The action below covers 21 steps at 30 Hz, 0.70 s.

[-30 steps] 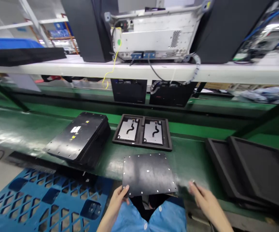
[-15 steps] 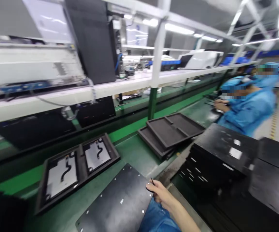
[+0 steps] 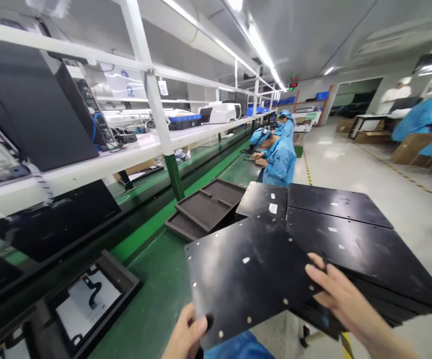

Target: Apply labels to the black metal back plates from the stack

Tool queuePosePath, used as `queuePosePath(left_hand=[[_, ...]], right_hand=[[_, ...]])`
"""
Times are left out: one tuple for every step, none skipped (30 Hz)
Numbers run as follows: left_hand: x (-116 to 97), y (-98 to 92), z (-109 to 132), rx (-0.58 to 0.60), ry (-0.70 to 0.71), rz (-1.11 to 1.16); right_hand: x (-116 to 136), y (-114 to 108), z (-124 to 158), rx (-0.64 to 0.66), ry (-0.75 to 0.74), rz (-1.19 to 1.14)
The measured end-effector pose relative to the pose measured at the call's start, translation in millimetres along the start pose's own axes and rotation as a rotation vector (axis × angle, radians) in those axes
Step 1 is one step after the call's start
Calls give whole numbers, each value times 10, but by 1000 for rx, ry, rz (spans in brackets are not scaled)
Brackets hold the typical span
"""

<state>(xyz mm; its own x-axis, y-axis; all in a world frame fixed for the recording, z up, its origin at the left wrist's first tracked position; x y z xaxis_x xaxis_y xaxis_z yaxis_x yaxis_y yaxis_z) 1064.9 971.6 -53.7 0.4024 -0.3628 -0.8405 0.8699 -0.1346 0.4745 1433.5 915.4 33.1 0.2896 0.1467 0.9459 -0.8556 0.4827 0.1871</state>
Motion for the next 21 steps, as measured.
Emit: queuePosePath(left_hand=[[-71, 192, -151, 82, -37, 79], [-141, 388, -302, 154, -90, 129], [-209, 580, -441, 210, -133, 156], [-269, 756, -560, 230, -151, 177], [-317, 915, -655, 247, -165, 192], [-350, 1055, -725, 258, -168, 200], [-369, 1177, -773, 267, -159, 204], [-372, 1284, -805, 280, -141, 200], [-363, 1380, -828, 290, -111, 190], [-342, 1468, -849, 296, -75, 174], [-311, 1551, -876, 292, -34, 161], [-272, 1630, -913, 279, 3, 154], [-227, 1705, -967, 258, 27, 150], [-182, 1777, -1039, 232, 42, 148], [-143, 1843, -1129, 201, 54, 150], [-115, 1901, -1238, 171, 69, 152], [-103, 1949, -1360, 138, 87, 155], [-111, 1986, -1491, 106, 107, 155], [-138, 2010, -1625, 68, 127, 152], [-180, 2024, -1756, 35, 140, 144], [-232, 2030, -1881, 5, 141, 128]], right_hand=[[217, -82, 19, -33, -27, 39], [452, -147, 22, -66, -73, 86], [697, -196, 4, -81, -120, 147], [948, -227, -41, -85, -166, 224], [1202, -243, -114, -81, -216, 307], [1450, -245, -219, -64, -254, 408], [1689, -235, -357, -53, -292, 517], [1909, -215, -527, -37, -331, 633], [2105, -184, -725, -32, -369, 756], [2268, -139, -947, -15, -408, 882], [2389, -79, -1187, 24, -422, 992], [2468, -2, -1435, 72, -430, 1095], [2503, 90, -1686, 122, -420, 1171], [2503, 194, -1934, 128, -404, 1241], [2473, 307, -2172, 106, -402, 1311], [2422, 425, -2398, 92, -412, 1359], [2356, 539, -2611, 75, -421, 1405], [2283, 642, -2809, 58, -425, 1451], [2211, 727, -2993, 48, -424, 1491], [2143, 789, -3160, 37, -415, 1533], [2082, 828, -3312, 30, -402, 1572]])
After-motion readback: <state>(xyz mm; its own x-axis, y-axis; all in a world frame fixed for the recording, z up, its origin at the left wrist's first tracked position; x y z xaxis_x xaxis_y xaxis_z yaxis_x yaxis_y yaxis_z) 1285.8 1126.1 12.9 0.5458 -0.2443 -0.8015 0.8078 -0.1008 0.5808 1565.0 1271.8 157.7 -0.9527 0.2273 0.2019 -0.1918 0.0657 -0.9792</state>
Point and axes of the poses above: each hand's wrist, its own z-axis away from the middle knuckle, its own y-axis out of the palm, x = y × z, the point moved 1 cm from there along -z, towards the middle knuckle, and after that the axes turned 2 degrees about -z, right-handed, at the moved point
